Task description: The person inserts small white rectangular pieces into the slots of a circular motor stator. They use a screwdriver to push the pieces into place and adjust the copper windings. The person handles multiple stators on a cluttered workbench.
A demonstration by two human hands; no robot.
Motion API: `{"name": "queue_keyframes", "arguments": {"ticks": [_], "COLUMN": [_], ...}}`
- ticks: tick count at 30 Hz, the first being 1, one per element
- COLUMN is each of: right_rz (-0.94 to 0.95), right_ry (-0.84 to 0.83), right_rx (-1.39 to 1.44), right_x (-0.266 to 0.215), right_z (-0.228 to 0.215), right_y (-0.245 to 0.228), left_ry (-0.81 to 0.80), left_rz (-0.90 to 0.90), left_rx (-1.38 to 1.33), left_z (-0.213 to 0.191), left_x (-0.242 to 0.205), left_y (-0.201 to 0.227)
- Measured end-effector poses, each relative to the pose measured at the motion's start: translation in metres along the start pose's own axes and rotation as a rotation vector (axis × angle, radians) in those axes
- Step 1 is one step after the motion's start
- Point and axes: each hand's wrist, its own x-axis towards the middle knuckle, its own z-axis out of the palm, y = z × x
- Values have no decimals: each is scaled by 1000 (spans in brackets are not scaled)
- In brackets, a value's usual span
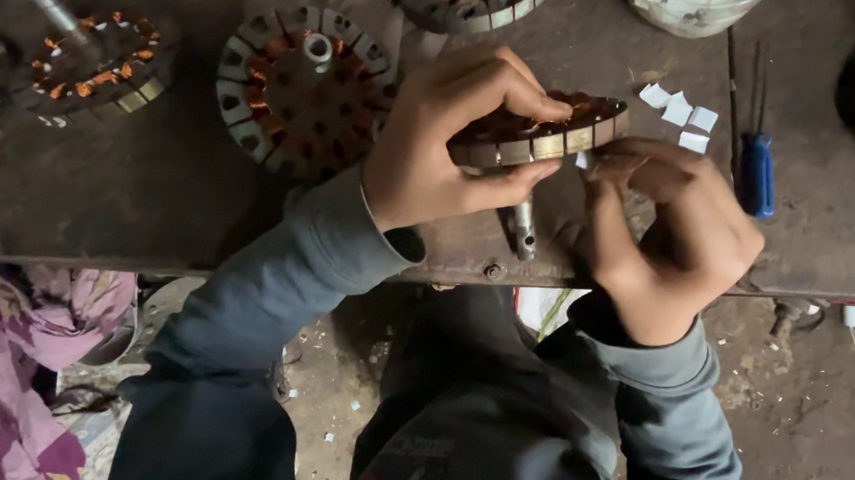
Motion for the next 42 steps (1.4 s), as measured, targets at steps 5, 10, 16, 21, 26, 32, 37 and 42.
{"name": "queue_keyframes", "arguments": {"ticks": [5,10,16,21,26,32,37,42], "right_rz": [-38,-61,-293,-357,-146,-153,-325,-303], "right_ry": [-38,-51,-142,-149,-134,-106,-160,-192], "right_rx": [-21,-32,-244,-333,-139,-172,-343,-316], "right_x": [1,2,11,11,4,-4,1,4], "right_z": [-1,-1,-5,-1,-5,1,-3,-9], "right_y": [3,6,-1,-5,-2,-3,-4,-5], "left_ry": [6,5,2,15,12,48,41,44], "left_rz": [25,44,38,73,70,129,142,141], "left_rx": [-5,15,-18,24,25,42,59,8], "left_z": [1,0,-1,0,-3,1,2,5], "left_x": [0,-1,-3,-2,-2,-6,-8,-9], "left_y": [-3,-3,-3,-6,-3,-8,-16,-18]}}
